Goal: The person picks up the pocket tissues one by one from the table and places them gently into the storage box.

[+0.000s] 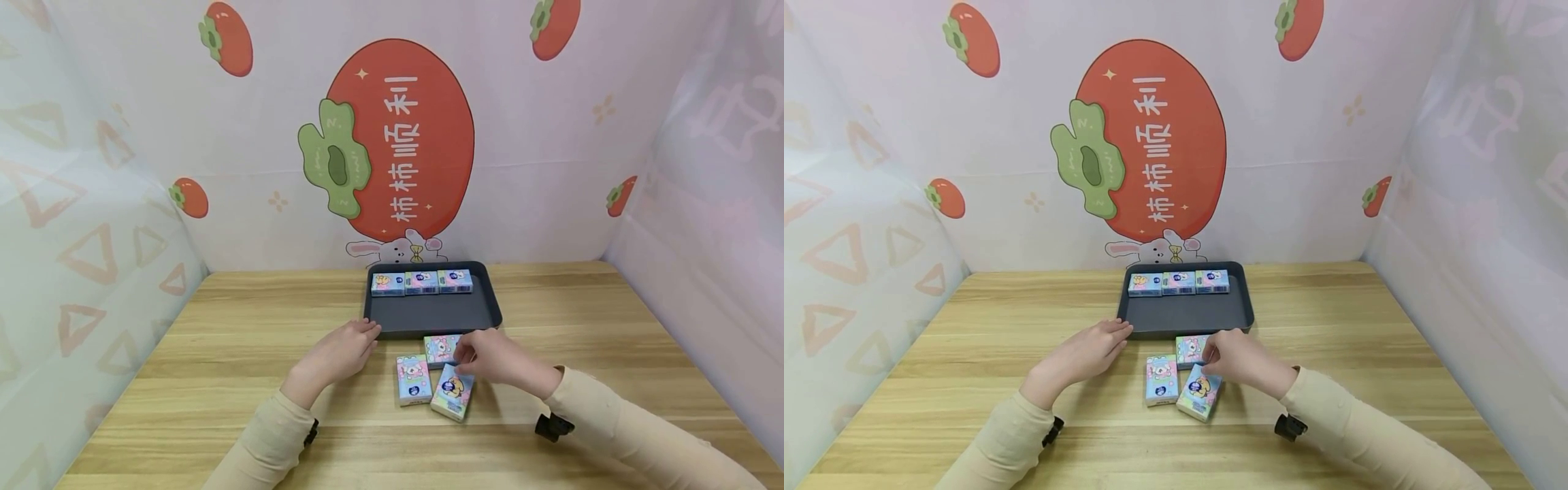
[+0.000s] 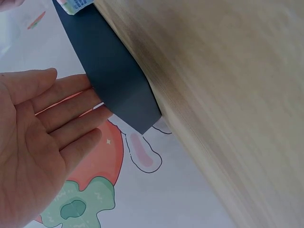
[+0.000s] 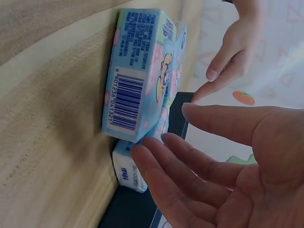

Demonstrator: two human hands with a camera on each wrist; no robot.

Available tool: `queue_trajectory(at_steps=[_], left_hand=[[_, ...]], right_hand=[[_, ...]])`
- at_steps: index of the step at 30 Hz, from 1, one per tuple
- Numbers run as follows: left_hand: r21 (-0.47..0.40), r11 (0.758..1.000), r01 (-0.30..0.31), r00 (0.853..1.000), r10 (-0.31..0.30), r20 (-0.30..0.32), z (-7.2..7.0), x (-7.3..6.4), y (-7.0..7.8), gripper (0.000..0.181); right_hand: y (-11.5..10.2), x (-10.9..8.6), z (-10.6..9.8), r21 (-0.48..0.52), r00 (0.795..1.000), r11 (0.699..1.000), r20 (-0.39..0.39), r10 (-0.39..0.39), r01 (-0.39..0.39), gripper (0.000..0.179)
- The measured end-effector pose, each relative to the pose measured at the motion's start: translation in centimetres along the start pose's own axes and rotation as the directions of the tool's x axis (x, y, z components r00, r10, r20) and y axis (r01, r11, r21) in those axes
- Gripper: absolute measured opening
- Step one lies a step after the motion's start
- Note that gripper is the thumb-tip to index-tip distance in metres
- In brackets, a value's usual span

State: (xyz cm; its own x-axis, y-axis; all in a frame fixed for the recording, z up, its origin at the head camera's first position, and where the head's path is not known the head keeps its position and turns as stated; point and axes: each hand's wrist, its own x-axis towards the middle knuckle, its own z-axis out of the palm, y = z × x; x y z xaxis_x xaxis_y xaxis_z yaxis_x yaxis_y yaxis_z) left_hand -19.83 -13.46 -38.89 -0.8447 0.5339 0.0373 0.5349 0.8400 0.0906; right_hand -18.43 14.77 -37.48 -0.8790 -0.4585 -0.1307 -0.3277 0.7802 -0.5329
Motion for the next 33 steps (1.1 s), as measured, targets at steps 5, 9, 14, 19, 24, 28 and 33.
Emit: queue_trajectory(at_steps=[5,9,14,19,24,28,33], left_hand=[[0.001,1.000,0.002,1.000,-0.002,-0.001,0.1,0.0,0.0,0.036],[0.000,1.000,0.002,1.000,-0.002,-0.003,0.1,0.0,0.0,0.036],[0.005,1.000,0.005,1.000,-0.005,-0.002,0.1,0.0,0.0,0.037],[0.003,1.000,-0.002,1.000,0.002,-0.007,0.1,0.0,0.0,0.036],[0.005,1.000,-0.007,1.000,0.007,-0.009,0.1,0.0,0.0,0.036],[0.004,1.000,-0.008,1.000,0.008,-0.009,0.1,-0.1,-0.1,0.036],[0.001,1.000,-0.012,1.000,0.012,-0.016,0.2,-0.1,-0.1,0.036]], right_hand=[[-0.2,-0.1,0.6,-0.020,1.000,0.999,0.002,0.030,-0.030,0.013],[-0.5,-0.2,1.1,-0.066,0.997,0.996,0.023,0.069,-0.068,0.018],[-0.9,-0.4,1.5,-0.107,0.995,0.990,0.035,0.095,-0.091,0.024],[-1.1,-0.6,1.7,-0.139,0.995,0.986,0.037,0.095,-0.089,0.035],[-1.1,-0.7,1.9,-0.153,0.995,0.985,0.048,0.085,-0.077,0.044],[-1.2,-0.8,2.0,-0.163,0.995,0.984,0.054,0.088,-0.078,0.044],[-1.4,-0.8,2.1,-0.174,0.992,0.981,0.071,0.100,-0.087,0.042]])
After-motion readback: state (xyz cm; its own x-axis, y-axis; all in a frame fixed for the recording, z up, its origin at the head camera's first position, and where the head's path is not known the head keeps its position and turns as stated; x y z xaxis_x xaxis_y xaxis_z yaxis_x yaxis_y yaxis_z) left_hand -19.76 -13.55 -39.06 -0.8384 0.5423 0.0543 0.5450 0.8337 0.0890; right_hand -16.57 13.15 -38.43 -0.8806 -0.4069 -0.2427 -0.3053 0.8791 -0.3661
